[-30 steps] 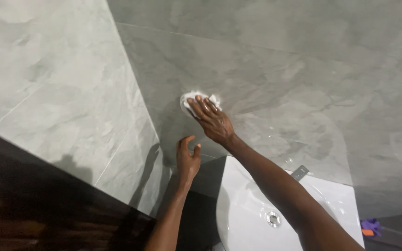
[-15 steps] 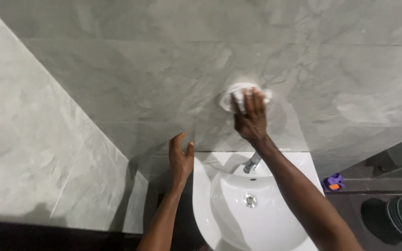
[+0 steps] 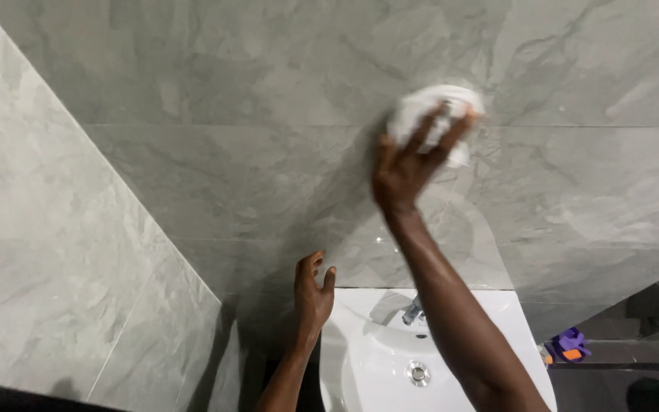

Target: The person wipes the wall and sink with a cloth, then cleans the faucet and drain. They continue wiping the wall, faucet, and drain with the cloth, occasionally rinsing it in a bucket.

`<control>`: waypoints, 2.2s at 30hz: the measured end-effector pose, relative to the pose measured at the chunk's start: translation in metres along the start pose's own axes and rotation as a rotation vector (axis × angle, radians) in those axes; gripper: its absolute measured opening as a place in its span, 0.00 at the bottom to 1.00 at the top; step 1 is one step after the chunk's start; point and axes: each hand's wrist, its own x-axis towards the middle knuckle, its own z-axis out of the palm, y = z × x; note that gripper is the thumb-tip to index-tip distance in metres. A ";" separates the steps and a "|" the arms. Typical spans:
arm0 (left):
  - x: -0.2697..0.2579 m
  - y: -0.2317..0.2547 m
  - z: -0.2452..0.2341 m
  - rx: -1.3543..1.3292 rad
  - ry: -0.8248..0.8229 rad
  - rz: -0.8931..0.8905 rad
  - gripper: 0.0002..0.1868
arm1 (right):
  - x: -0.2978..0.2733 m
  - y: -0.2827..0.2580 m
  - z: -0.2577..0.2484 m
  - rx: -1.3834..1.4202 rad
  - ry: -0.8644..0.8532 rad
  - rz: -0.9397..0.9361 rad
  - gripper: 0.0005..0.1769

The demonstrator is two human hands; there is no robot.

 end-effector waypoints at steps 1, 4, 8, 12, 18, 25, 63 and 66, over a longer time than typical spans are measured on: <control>0.000 0.002 0.000 0.007 0.004 -0.006 0.23 | 0.002 -0.018 0.008 0.011 -0.020 -0.042 0.38; -0.002 0.007 -0.004 0.016 0.006 -0.042 0.22 | -0.005 -0.068 0.021 0.053 -0.129 -0.197 0.39; -0.001 0.014 -0.009 0.027 0.009 -0.062 0.21 | -0.025 -0.101 0.020 0.020 -0.342 -0.403 0.42; -0.003 0.020 -0.007 0.027 -0.019 -0.051 0.20 | -0.045 -0.081 -0.008 0.093 -0.436 -0.539 0.42; -0.006 0.019 0.018 -0.028 -0.035 -0.099 0.21 | -0.031 -0.013 -0.041 0.061 -0.406 -0.570 0.40; -0.010 0.017 0.041 0.005 -0.098 -0.032 0.21 | 0.012 0.107 -0.075 -0.088 -0.141 -0.283 0.34; -0.032 -0.049 0.056 -0.041 -0.311 -0.235 0.17 | -0.173 0.073 -0.134 0.075 -0.452 0.374 0.30; -0.032 -0.044 0.073 -0.100 -0.344 -0.226 0.16 | -0.152 0.117 -0.151 -0.009 -0.282 0.400 0.37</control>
